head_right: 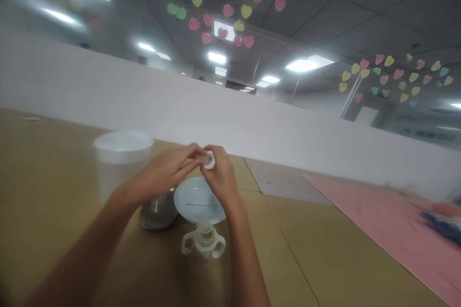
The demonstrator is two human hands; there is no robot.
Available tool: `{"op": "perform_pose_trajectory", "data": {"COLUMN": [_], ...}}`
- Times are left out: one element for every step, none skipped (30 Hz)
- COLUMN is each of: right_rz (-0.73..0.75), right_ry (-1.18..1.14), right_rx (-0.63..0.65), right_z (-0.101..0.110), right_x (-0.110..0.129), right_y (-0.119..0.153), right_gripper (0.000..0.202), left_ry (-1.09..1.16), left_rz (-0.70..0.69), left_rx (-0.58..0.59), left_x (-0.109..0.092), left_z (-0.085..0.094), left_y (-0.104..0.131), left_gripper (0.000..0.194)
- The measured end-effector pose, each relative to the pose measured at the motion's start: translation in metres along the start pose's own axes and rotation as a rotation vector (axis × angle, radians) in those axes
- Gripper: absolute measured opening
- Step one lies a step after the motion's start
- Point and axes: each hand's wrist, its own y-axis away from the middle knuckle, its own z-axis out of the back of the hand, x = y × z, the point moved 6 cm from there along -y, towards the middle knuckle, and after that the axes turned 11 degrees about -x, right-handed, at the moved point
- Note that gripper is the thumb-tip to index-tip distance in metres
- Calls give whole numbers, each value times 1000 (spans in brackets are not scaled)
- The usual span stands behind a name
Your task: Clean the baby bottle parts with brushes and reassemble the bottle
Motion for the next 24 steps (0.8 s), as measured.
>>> {"op": "perform_pose_trajectory", "data": {"right_rz": [9, 12, 12, 15, 20, 29, 41, 57, 75, 95, 113, 127, 136, 140, 140, 139, 137, 135, 132, 128, 126, 124, 128, 136], "right_ry": [34, 66, 93, 114, 132, 147, 160, 173, 184, 193, 198, 200, 201, 202, 205, 209, 214, 218, 223, 227, 229, 229, 225, 218], "right_rx": [-11, -23, -31, -40, -47, -53, -57, -61, -66, -70, -70, -70, -67, -61, -53, -45, -38, -33, -30, -32, -37, -46, -57, -72], "right_z": [1, 2, 3, 4, 5, 6, 6, 6, 6, 7, 6, 6, 6, 5, 4, 4, 3, 2, 2, 2, 3, 4, 5, 6], "right_x": [-2, -4, -5, -5, -5, -3, -1, 1, 4, 6, 8, 9, 10, 11, 11, 12, 12, 13, 14, 15, 15, 15, 15, 15], "right_y": [0, -1, -1, -1, -1, 0, 0, 1, 1, 1, 2, 2, 2, 2, 3, 3, 3, 4, 4, 4, 5, 5, 4, 3], "right_gripper": [26, 29, 33, 37, 40, 43, 46, 47, 48, 49, 49, 48, 47, 46, 45, 44, 44, 44, 44, 45, 46, 46, 46, 45], "left_ry": [-26, -48, -66, -84, -102, -117, -130, -142, -155, -166, -178, -193, -212, -234, -262, -293, -323, -351, -373, -389, -400, -405, -404, -392], "left_rz": [-3, 1, 9, 21, 35, 48, 54, 51, 38, 20, -1, -23, -44, -62, -79, -97, -115, -134, -151, -166, -175, -180, -178, -169], "left_rx": [-3, -9, -23, -43, -62, -78, -87, -88, -80, -69, -59, -50, -39, -30, -22, -16, -10, -7, -6, -8, -11, -17, -30, -48], "left_x": [-1, -2, -2, -2, -1, 0, 1, 1, 1, 1, 1, 1, 1, 1, 1, 1, 0, 0, -1, -2, -3, -4, -6, -7], "left_z": [-3, -5, -6, -7, -7, -6, -6, -6, -7, -7, -8, -9, -10, -11, -11, -12, -12, -12, -11, -10, -9, -8, -7, -7], "left_y": [0, 0, -1, -1, -2, -2, -3, -3, -4, -4, -5, -5, -6, -6, -6, -6, -5, -5, -4, -3, -3, -3, -4, -5], "left_gripper": [25, 27, 29, 31, 30, 29, 28, 28, 29, 31, 32, 33, 34, 35, 35, 35, 36, 36, 37, 37, 37, 37, 36, 35]}}
